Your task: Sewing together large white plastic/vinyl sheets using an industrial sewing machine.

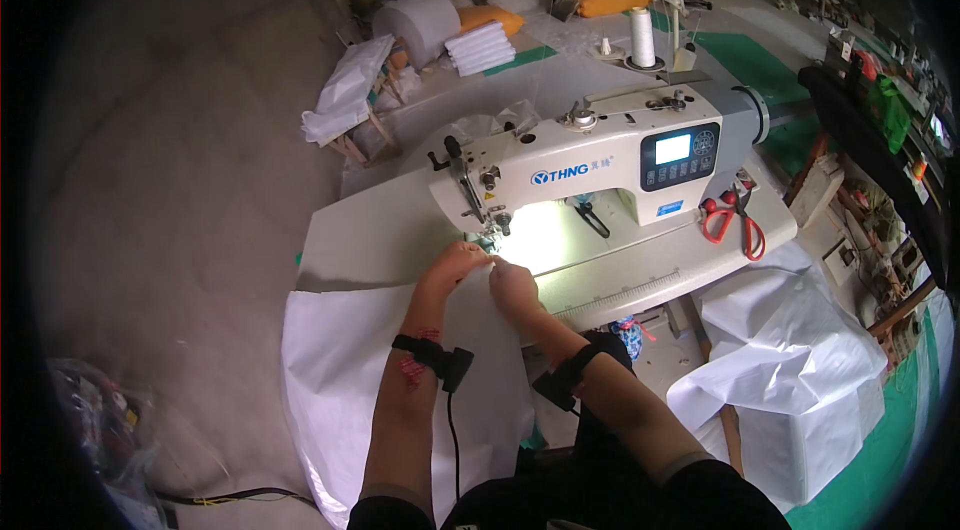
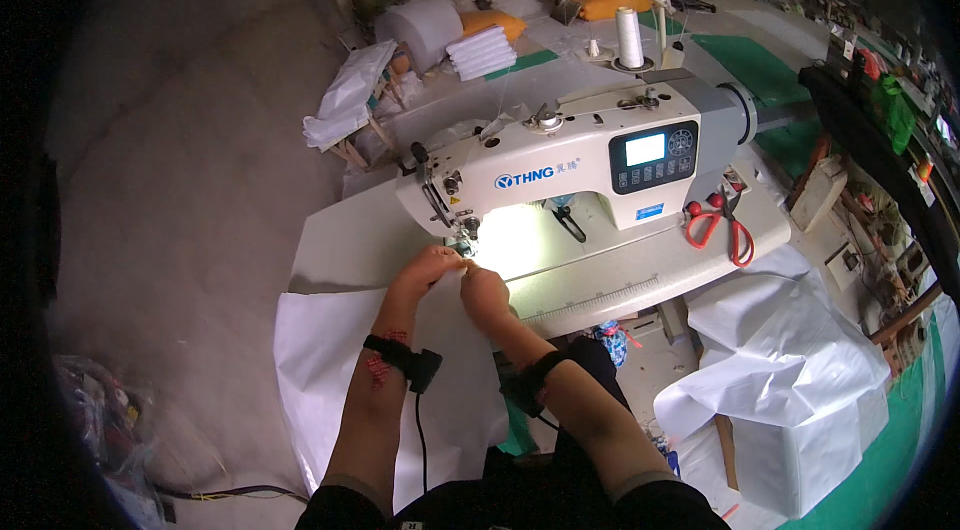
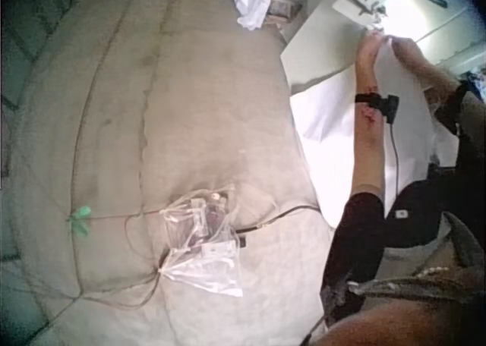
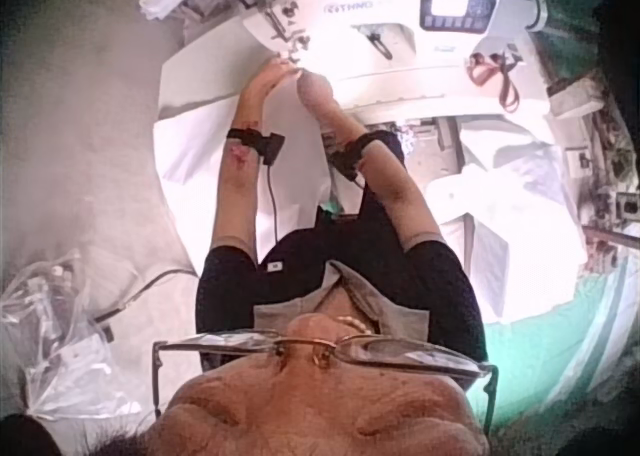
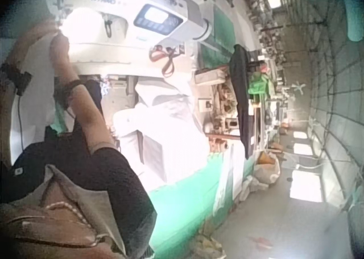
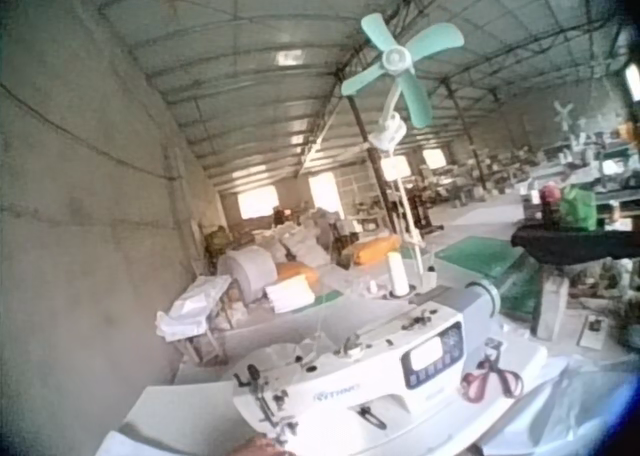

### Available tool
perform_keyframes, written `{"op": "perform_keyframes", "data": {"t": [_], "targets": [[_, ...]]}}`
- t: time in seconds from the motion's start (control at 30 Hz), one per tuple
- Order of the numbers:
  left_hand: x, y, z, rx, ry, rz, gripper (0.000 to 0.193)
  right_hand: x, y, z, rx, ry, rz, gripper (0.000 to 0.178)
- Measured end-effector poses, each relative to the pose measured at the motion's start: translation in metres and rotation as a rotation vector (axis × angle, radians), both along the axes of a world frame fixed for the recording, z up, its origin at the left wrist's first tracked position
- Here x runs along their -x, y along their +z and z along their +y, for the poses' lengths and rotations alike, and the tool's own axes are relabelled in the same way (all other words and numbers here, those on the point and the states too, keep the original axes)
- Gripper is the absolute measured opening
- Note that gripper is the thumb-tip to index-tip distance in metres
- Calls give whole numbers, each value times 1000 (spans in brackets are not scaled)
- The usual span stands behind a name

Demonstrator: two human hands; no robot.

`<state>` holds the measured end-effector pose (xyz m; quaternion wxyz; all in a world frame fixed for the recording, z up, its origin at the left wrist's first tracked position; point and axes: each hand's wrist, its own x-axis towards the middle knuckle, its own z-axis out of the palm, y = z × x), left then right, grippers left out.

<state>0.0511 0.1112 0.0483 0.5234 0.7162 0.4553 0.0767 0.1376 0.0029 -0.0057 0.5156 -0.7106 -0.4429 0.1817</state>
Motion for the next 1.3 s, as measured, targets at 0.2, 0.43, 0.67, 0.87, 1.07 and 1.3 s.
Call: {"op": "perform_keyframes", "data": {"t": [0.2,0.43,0.67,0.87,1.07,1.3], "targets": [[7,-4,-3,6,-39,-182,17,9,-4,-4,122,37,-408,30],[1,-19,5,-62,-21,-139,15,7,1,-29,157,158,-70,29],[-2,-25,4,-123,-41,-111,18,41,-8,-165,454,612,839,28],[-11,-29,-2,-33,-21,-206,13,-39,15,-159,584,756,-223,19],[-13,-32,2,150,153,-314,14,-73,2,-16,111,332,966,22],[-6,-27,1,185,137,-394,18,-28,-27,18,164,291,682,21]]}}
